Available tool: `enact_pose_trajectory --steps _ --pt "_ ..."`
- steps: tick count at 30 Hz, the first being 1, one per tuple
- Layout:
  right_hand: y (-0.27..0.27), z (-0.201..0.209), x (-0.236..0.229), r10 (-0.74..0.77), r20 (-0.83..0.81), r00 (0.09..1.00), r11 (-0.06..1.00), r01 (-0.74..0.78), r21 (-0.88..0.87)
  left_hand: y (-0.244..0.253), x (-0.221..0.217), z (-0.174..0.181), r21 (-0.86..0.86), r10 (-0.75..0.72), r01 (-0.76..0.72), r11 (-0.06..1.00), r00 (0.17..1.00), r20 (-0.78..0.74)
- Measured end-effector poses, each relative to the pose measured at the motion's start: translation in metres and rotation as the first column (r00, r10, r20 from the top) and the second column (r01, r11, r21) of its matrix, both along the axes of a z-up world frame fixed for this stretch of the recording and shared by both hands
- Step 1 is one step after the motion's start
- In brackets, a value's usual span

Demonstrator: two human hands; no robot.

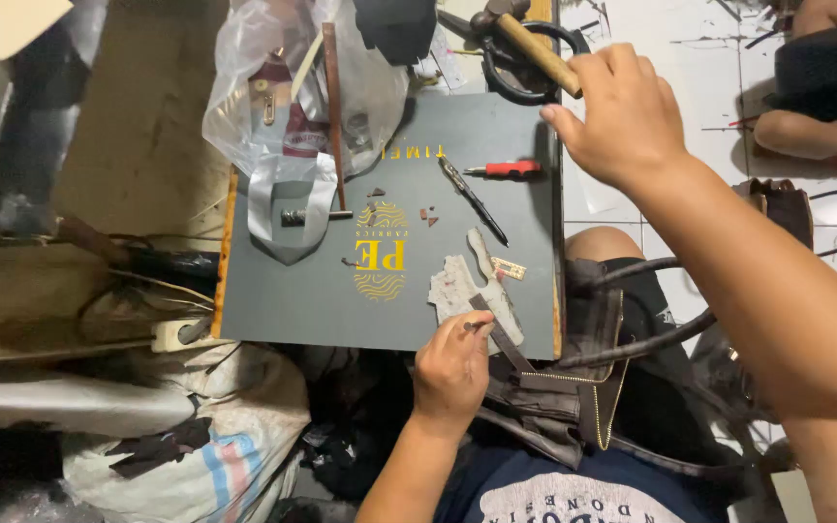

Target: Assembling hardware onto a leather bag using a hammer

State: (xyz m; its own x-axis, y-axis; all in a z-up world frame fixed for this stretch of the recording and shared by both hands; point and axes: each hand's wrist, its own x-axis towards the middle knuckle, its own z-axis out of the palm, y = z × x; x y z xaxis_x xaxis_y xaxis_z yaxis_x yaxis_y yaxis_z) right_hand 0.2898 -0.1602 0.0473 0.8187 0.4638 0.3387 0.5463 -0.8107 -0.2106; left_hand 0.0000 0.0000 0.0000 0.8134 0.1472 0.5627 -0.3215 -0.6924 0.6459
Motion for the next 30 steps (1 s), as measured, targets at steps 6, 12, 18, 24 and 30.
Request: enact_pose_trajectory --steps 6,12,18,24,30 --pt "0.047 -0.002 0.058 -0.327 -0.400 0.856 0.931 0.220 -0.291 -0.002 0.001 0.005 0.014 0.009 -0.009 1.000 1.000 0.010" --pt "0.027 -0.012 0.061 -0.256 -0.352 0.900 0.967 0.240 -0.089 -0.002 0.003 0.008 -0.010 0.005 -0.004 1.000 0.999 0.034" --pt "-0.028 0.017 -0.044 0.142 -0.435 0.889 0.672 0.236 0.702 0.000 0.002 0.009 -0.001 0.010 -0.010 1.000 1.000 0.024" --pt "-0.088 0.011 -0.141 -0.043 -0.215 0.976 0.897 0.132 0.421 0.002 0.001 0.006 -0.009 0.016 -0.017 1.000 0.999 -0.043" --pt "-0.110 0.014 -0.187 0.290 -0.208 0.934 0.924 -0.217 0.315 0.001 0.002 -0.002 0.043 0.011 -0.012 0.999 1.000 0.015"
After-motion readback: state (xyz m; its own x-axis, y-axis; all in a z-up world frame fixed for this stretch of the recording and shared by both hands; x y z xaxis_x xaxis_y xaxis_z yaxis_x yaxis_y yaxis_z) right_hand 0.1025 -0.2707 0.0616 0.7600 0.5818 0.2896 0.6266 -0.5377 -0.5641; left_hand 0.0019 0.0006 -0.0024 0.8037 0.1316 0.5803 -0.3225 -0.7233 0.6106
